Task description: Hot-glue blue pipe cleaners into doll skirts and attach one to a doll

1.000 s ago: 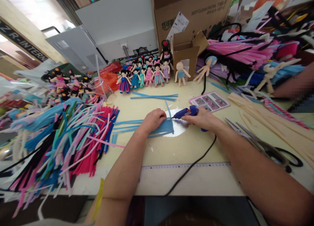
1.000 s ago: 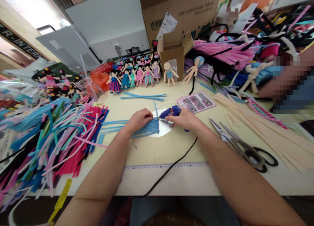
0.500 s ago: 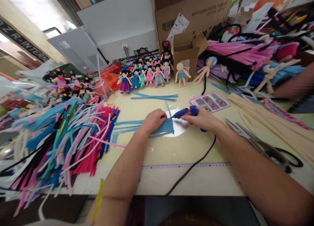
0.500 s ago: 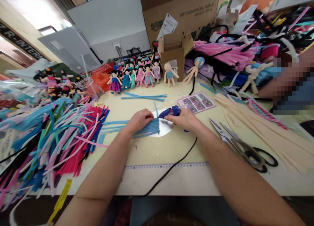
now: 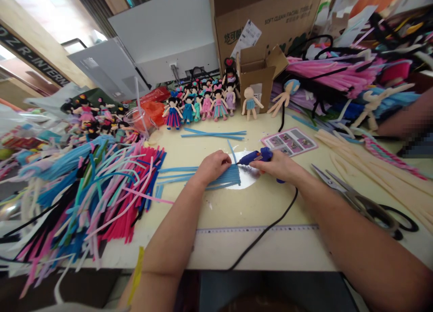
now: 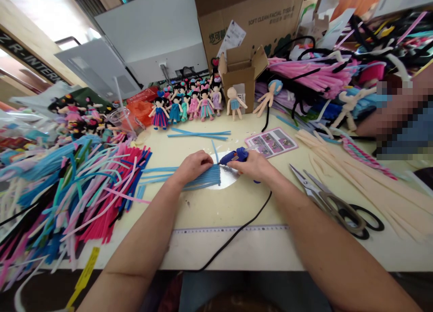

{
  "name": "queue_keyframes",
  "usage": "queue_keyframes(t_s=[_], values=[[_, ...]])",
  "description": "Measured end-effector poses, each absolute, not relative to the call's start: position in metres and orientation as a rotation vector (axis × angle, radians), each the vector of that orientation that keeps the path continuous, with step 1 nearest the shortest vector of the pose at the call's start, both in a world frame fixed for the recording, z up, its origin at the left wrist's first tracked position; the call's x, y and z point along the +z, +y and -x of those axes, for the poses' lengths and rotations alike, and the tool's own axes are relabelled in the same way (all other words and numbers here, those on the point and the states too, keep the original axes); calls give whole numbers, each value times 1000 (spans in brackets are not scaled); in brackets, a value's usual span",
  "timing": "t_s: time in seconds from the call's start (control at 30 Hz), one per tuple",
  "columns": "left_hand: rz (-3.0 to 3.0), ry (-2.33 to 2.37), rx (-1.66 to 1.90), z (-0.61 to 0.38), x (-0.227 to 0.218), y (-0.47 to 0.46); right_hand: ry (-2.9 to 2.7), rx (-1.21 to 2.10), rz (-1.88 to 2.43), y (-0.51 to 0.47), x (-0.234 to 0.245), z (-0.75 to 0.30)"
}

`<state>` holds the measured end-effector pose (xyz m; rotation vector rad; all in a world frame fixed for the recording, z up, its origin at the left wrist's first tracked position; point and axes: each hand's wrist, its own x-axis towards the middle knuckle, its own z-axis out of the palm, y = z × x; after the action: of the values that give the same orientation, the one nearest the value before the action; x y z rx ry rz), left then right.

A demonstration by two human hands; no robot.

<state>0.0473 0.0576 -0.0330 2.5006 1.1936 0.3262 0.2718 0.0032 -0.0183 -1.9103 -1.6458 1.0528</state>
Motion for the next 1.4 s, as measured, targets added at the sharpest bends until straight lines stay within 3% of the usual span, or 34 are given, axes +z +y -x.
queue_keyframes(t_s=[1.4], values=[[-2490, 1168, 339, -48, -40, 61, -1668, 993, 1915, 2, -19, -267]])
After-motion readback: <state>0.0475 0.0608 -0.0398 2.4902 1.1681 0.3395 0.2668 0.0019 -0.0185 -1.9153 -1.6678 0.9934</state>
